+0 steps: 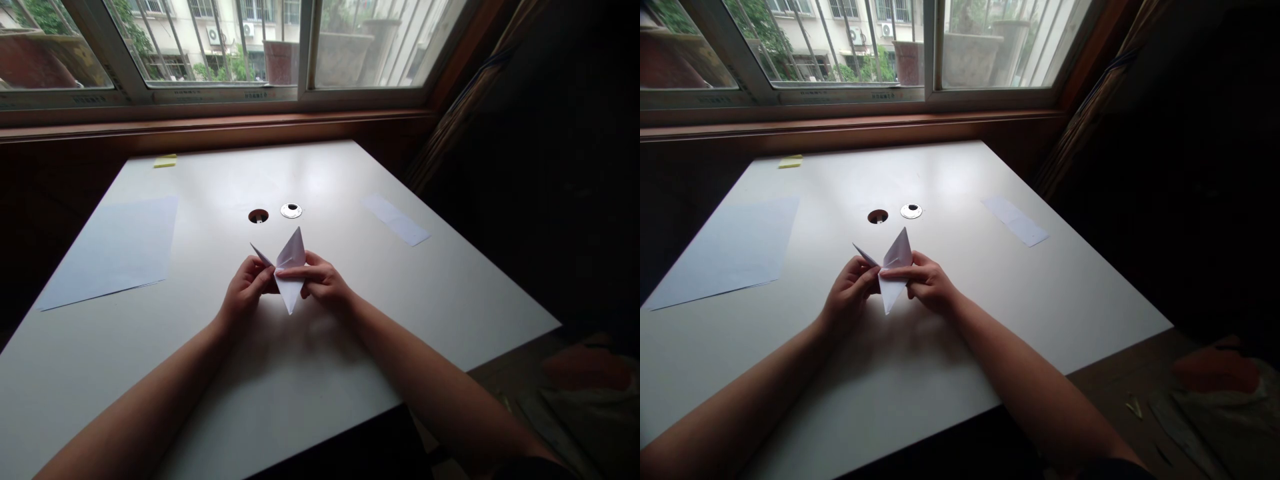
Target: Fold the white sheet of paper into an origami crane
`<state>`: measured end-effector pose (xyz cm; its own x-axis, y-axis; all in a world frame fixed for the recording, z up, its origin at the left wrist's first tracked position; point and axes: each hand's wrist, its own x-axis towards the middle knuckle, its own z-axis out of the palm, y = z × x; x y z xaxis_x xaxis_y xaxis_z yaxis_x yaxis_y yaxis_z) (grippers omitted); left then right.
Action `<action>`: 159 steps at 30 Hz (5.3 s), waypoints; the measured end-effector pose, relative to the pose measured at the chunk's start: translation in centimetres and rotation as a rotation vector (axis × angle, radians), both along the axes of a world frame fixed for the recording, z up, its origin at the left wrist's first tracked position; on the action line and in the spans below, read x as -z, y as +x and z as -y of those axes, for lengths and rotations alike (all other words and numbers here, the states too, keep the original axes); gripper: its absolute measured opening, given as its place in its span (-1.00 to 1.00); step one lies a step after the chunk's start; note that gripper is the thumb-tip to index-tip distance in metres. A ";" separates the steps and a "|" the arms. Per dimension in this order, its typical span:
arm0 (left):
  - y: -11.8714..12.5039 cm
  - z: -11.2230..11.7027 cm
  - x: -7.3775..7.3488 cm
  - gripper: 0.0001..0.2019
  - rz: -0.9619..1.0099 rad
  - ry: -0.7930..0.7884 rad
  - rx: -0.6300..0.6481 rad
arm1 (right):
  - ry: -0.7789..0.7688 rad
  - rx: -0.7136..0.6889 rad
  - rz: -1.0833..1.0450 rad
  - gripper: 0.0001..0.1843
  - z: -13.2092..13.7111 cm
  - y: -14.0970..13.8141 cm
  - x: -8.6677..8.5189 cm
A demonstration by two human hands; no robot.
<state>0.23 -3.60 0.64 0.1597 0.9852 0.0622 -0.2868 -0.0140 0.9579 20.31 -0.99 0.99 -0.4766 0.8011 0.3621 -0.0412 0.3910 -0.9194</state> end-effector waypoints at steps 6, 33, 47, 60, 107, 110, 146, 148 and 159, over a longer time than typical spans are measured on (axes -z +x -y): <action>-0.1 -0.2 0.2 -0.77 -0.009 0.031 -0.008 | 0.071 -0.024 0.016 -0.33 0.1 0.1 -0.1; 0.0 -0.1 0.0 -0.77 -0.197 0.194 -0.228 | -0.211 0.175 -0.100 -0.51 -0.7 -0.2 1.1; 0.3 -0.3 -0.1 -0.62 -0.153 0.124 -0.174 | -0.144 0.188 -0.033 -0.47 -0.7 -0.3 1.3; -0.2 -0.4 0.0 -0.64 -0.102 0.062 -0.151 | -0.183 0.243 -0.064 -0.53 0.0 -0.8 0.3; 0.1 0.4 -1.5 -0.84 -0.290 0.405 -0.160 | -0.090 0.158 -0.137 -0.81 0.1 0.0 -1.2; 0.3 0.3 -1.1 -0.84 -0.252 0.358 -0.191 | -0.151 0.183 -0.125 -0.76 0.1 -0.1 -1.1; 0.1 0.5 -1.1 -0.84 -0.346 0.362 -0.266 | -0.468 0.169 -0.277 -0.71 0.2 -1.5 0.1; 0.1 0.6 -1.2 -0.81 -0.337 0.347 -0.237 | -0.461 0.183 -0.269 -0.68 0.2 -1.4 -0.1; -0.1 0.5 -1.6 -0.47 0.002 0.234 0.157 | -0.360 0.217 -0.198 -0.66 -0.6 0.2 0.0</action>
